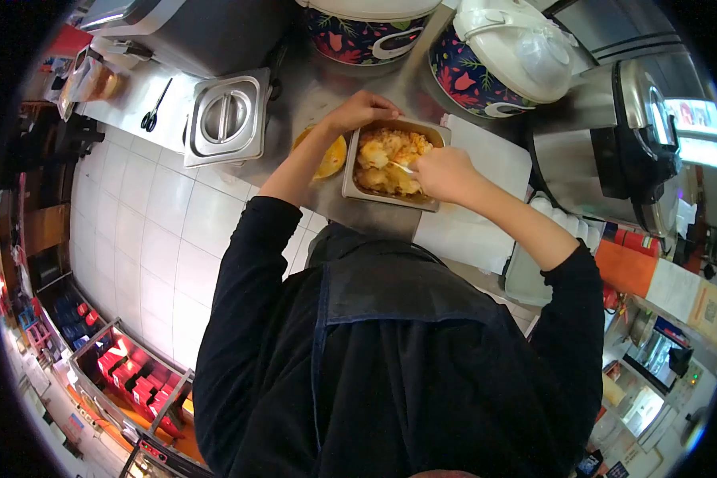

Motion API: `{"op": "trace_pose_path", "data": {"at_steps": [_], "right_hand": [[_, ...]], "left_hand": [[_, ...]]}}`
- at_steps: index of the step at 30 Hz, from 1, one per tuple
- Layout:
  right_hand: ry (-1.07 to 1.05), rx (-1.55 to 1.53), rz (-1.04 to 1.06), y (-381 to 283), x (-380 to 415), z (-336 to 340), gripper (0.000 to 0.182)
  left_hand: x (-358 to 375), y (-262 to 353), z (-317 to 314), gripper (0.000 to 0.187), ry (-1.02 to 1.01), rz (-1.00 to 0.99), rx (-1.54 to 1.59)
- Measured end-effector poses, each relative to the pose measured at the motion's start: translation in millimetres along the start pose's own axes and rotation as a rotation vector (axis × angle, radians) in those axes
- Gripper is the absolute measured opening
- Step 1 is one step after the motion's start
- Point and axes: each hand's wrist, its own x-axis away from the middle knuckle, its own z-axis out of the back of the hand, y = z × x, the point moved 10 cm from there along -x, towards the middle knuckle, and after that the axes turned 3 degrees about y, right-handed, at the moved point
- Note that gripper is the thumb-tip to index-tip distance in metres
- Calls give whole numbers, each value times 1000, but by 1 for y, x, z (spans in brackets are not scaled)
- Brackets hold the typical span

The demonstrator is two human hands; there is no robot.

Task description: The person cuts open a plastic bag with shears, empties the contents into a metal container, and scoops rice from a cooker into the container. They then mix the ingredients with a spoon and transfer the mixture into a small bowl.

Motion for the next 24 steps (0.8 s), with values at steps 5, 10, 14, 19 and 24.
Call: {"op": "trace_pose_path", "data": {"at_steps": [5, 10, 14, 19, 24], "right_hand": [[-113, 84, -53, 5, 25, 65, 15], [162, 35, -9, -37, 17, 94, 17], [109, 114, 61, -52, -20, 38, 18], [183, 78, -3, -50, 22, 105, 18], [144, 164, 177, -63, -8, 52, 16]], "left_hand": [[0, 4, 2, 28, 4, -14, 18], [4, 5, 3, 25, 50, 42, 106], [-6, -4, 9, 27, 36, 11, 65], [-5, -14, 6, 29, 25, 65, 1], [-5, 8, 7, 32, 26, -49, -50]]}}
